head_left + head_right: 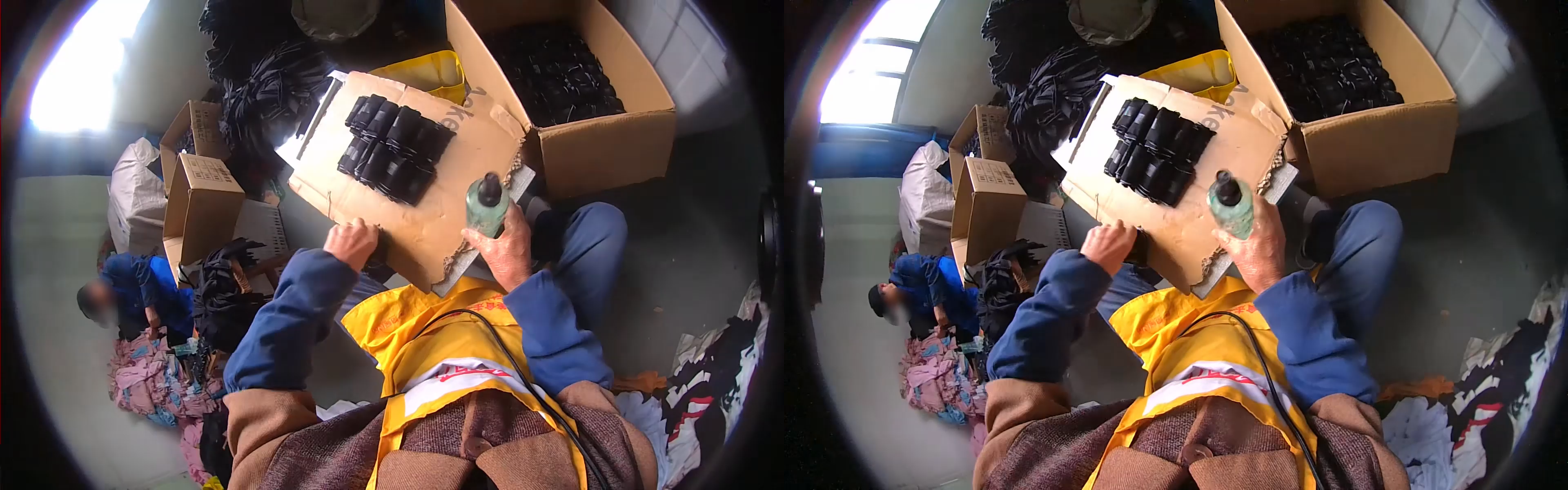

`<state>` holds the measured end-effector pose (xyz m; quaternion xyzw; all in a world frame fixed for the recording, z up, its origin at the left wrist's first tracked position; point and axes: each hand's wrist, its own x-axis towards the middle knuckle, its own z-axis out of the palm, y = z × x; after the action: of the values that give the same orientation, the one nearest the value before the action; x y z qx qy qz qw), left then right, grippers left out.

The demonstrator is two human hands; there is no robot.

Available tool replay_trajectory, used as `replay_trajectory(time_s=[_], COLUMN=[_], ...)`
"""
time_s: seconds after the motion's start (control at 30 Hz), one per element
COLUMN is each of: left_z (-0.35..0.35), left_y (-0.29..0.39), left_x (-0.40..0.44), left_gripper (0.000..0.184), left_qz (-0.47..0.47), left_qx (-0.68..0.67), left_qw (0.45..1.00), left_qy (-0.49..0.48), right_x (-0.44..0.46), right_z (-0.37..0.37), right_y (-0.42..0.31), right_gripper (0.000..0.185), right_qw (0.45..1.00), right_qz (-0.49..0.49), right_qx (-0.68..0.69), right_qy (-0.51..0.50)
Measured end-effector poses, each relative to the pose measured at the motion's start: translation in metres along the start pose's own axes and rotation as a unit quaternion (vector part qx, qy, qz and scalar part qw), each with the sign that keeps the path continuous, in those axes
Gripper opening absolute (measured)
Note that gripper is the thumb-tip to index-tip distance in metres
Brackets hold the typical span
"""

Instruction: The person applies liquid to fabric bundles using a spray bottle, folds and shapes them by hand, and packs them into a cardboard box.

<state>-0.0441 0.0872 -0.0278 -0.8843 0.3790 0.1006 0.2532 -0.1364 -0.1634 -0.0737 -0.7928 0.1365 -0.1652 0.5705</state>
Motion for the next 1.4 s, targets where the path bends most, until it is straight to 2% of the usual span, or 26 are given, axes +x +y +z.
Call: replay_trajectory(time_s=[0.07,0.1,0.17,0.2,0.23,0.3,0.33,0.37,0.43,0.47,0.5,0.57,0.7,0.77,0.8,0.9,0.93,0.97,1.03,1.07,1.13,1.2,1.23,1.3,1.37,1.4], left_z=[-0.024,-0.035,-0.05,-0.053,-0.057,-0.068,-0.064,-0.064,-0.033,-0.028,-0.025,-0.021,-0.026,-0.021,-0.018,-0.007,-0.001,-0.005,-0.019,-0.018,-0.019,-0.022,-0.024,-0.023,-0.027,-0.025], left_y=[-0.007,-0.007,-0.001,0.003,0.006,0.022,0.028,0.035,0.043,0.046,0.05,0.057,0.062,0.064,0.065,0.066,0.068,0.071,0.077,0.083,0.093,0.098,0.1,0.113,0.117,0.123], left_x=[-0.009,-0.014,-0.023,-0.031,-0.039,-0.05,-0.055,-0.061,-0.063,-0.064,-0.064,-0.063,-0.063,-0.063,-0.064,-0.069,-0.069,-0.069,-0.068,-0.067,-0.064,-0.065,-0.069,-0.065,-0.068,-0.064], left_gripper=[0.026,0.026,0.046,0.052,0.047,0.046,0.045,0.062,0.077,0.084,0.084,0.087,0.103,0.105,0.107,0.108,0.108,0.108,0.109,0.11,0.11,0.11,0.11,0.109,0.11,0.113], left_qz=[-0.065,-0.073,-0.088,-0.124,-0.134,-0.169,-0.185,-0.222,-0.215,-0.225,-0.225,-0.237,-0.212,-0.207,-0.206,-0.191,-0.199,-0.203,-0.211,-0.208,-0.166,-0.1,-0.081,-0.028,0.016,0.044], left_qx=[-0.216,-0.218,-0.443,-0.523,-0.583,-0.64,-0.648,-0.702,-0.652,-0.711,-0.716,-0.772,-0.815,-0.825,-0.831,-0.843,-0.826,-0.831,-0.837,-0.813,-0.83,-0.853,-0.852,-0.899,-0.893,-0.897], left_qw=[0.973,0.972,0.873,0.822,0.779,0.71,0.687,0.631,0.647,0.59,0.581,0.495,0.419,0.401,0.388,0.355,0.381,0.366,0.383,0.438,0.421,0.398,0.412,0.328,0.347,0.332], left_qy=[0.04,0.047,0.184,0.186,0.188,0.239,0.271,0.245,0.331,0.31,0.314,0.321,0.34,0.341,0.343,0.357,0.364,0.366,0.329,0.322,0.325,0.323,0.314,0.289,0.285,0.288], right_x=[-0.004,-0.004,-0.001,0.001,0.004,0.011,0.012,0.013,0.012,0.013,0.013,0.012,0.014,0.012,0.011,-0.022,-0.033,-0.045,-0.06,-0.058,-0.054,-0.051,-0.052,-0.056,-0.053,-0.053], right_z=[0.007,0.016,0.036,0.045,0.056,0.087,0.097,0.102,0.107,0.102,0.101,0.098,0.099,0.095,0.098,0.068,0.06,0.052,0.047,0.045,0.036,0.025,0.02,0.007,0.001,-0.006], right_y=[-0.008,-0.014,-0.028,-0.035,-0.03,-0.005,0.003,0.005,0.007,-0.001,-0.002,-0.003,-0.013,-0.025,-0.014,-0.019,-0.023,-0.028,-0.045,-0.045,-0.045,-0.049,-0.049,-0.048,-0.05,-0.06], right_gripper=[0.062,0.066,0.069,0.076,0.076,0.077,0.068,0.068,0.06,0.058,0.058,0.058,0.06,0.064,0.072,0.075,0.075,0.071,0.07,0.07,0.069,0.07,0.07,0.08,0.091,0.095], right_qw=[0.999,0.998,0.993,0.993,0.992,0.989,0.989,0.988,0.992,0.994,0.993,0.99,0.985,0.977,0.99,0.996,0.996,0.975,0.903,0.896,0.888,0.821,0.823,0.825,0.849,0.867], right_qz=[0.006,-0.029,-0.112,-0.097,-0.106,-0.081,-0.096,-0.105,-0.049,-0.036,-0.04,-0.004,0.062,0.088,-0.002,-0.08,-0.085,0.002,0.092,0.105,0.12,0.215,0.218,0.171,-0.087,-0.036], right_qx=[0.036,0.046,0.028,0.064,0.062,0.11,0.079,0.077,0.068,0.047,0.038,0.057,0.066,0.155,0.111,0.037,0.027,0.169,0.284,0.251,0.209,0.257,0.249,0.218,0.035,0.065], right_qy=[-0.034,-0.031,-0.021,-0.037,-0.041,-0.062,-0.075,-0.086,-0.095,-0.097,-0.101,-0.128,-0.147,-0.116,-0.088,-0.014,-0.025,-0.144,-0.309,-0.352,-0.392,-0.462,-0.463,-0.492,-0.519,-0.493])
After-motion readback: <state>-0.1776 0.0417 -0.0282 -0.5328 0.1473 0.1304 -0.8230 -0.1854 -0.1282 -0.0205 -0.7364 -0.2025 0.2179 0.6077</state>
